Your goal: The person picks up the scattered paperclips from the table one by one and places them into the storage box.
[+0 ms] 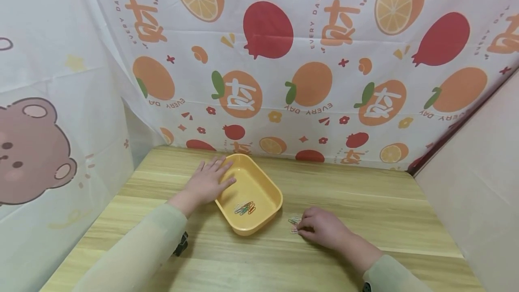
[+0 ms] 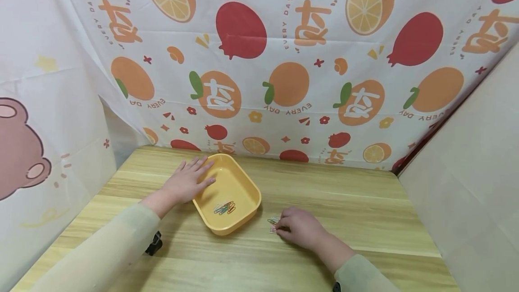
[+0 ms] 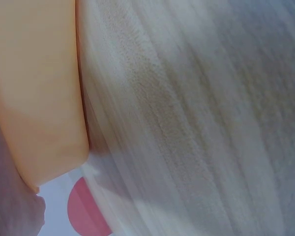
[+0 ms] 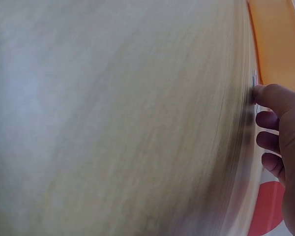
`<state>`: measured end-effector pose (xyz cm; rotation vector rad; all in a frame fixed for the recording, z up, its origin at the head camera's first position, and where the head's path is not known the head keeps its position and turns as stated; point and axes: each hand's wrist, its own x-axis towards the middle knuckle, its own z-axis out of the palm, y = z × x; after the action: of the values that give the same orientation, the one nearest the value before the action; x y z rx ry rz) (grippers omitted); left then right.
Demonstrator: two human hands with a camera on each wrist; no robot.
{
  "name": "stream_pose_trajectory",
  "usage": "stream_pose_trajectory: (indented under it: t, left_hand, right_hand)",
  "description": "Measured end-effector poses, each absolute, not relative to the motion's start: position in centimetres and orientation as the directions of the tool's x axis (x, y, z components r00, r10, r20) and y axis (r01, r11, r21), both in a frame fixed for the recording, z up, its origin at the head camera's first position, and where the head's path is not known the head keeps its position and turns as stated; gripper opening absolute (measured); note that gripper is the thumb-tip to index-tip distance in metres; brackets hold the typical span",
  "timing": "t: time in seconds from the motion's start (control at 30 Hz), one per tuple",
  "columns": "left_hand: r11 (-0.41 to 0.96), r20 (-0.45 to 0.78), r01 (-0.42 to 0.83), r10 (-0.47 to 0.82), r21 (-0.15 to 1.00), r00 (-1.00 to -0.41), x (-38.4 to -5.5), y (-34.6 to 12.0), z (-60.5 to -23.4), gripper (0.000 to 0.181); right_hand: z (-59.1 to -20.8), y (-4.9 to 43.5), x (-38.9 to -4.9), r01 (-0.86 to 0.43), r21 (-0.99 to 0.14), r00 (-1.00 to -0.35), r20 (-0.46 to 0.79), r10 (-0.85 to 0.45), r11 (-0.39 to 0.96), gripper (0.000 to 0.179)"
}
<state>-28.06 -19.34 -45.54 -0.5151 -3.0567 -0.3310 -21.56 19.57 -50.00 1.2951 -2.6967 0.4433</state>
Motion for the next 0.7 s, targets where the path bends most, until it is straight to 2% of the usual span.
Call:
stream_pose_trajectory:
  t: [0.23, 0.43, 0.7]
  left_hand:
    - [0.925, 0.054, 0.317, 0.313, 0.211, -0.948, -28.10, -19.24, -45.68, 0.069]
    - [0.924, 0.042, 0.318, 0.316, 0.211, -0.948, -28.26, -19.19, -45.91, 0.069]
    - [0.928, 0.038, 0.316, 0.315, 0.198, -0.948, -28.16, -19.25, -45.81, 0.072]
  right_hand:
    - [-50.27, 19.55, -21.63, -0.798, -0.190, -0.602, 0.271, -0.751, 0.571, 0.008]
    - [-50.28, 19.46, -21.66, -0.813, -0.205, -0.582, 0.281, -0.763, 0.545, 0.010]
    - [-49.96, 19.19, -21.78, -0.803, -0.217, -0.595, 0.231, -0.770, 0.555, 0.005]
